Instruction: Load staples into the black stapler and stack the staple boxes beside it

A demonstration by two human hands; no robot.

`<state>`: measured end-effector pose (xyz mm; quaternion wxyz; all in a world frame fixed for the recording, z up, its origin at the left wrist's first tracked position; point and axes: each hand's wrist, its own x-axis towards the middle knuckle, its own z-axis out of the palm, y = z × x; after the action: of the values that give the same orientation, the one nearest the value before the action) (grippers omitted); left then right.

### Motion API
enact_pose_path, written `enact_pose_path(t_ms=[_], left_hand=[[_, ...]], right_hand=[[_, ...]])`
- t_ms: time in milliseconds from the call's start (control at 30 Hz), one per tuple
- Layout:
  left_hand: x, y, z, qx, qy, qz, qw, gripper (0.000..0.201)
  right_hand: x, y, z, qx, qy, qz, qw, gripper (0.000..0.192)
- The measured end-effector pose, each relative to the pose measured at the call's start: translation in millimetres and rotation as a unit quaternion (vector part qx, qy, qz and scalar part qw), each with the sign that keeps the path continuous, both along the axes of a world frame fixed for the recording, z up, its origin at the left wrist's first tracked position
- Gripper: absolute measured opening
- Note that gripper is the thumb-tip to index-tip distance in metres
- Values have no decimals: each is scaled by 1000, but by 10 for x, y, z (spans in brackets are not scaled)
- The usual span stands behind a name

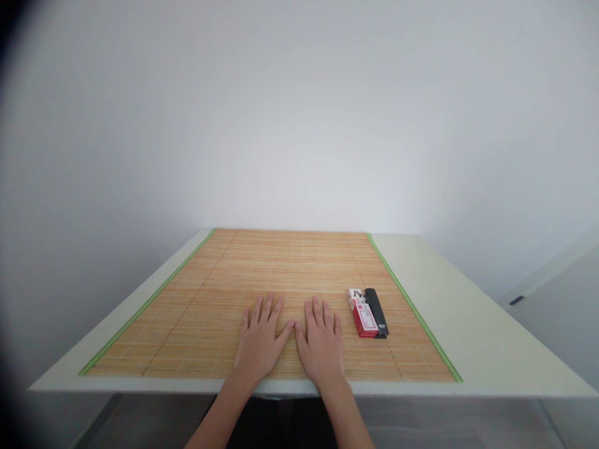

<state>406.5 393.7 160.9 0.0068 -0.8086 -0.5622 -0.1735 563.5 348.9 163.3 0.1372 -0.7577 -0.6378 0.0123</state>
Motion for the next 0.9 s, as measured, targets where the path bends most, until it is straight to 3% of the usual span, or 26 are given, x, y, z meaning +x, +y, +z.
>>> enact_pose_path(t_ms=[900], left_hand=[[-2, -1, -3, 0, -27, -5, 1000, 64]], right_hand=[[2, -1, -5, 11, 12, -1, 1000, 60]])
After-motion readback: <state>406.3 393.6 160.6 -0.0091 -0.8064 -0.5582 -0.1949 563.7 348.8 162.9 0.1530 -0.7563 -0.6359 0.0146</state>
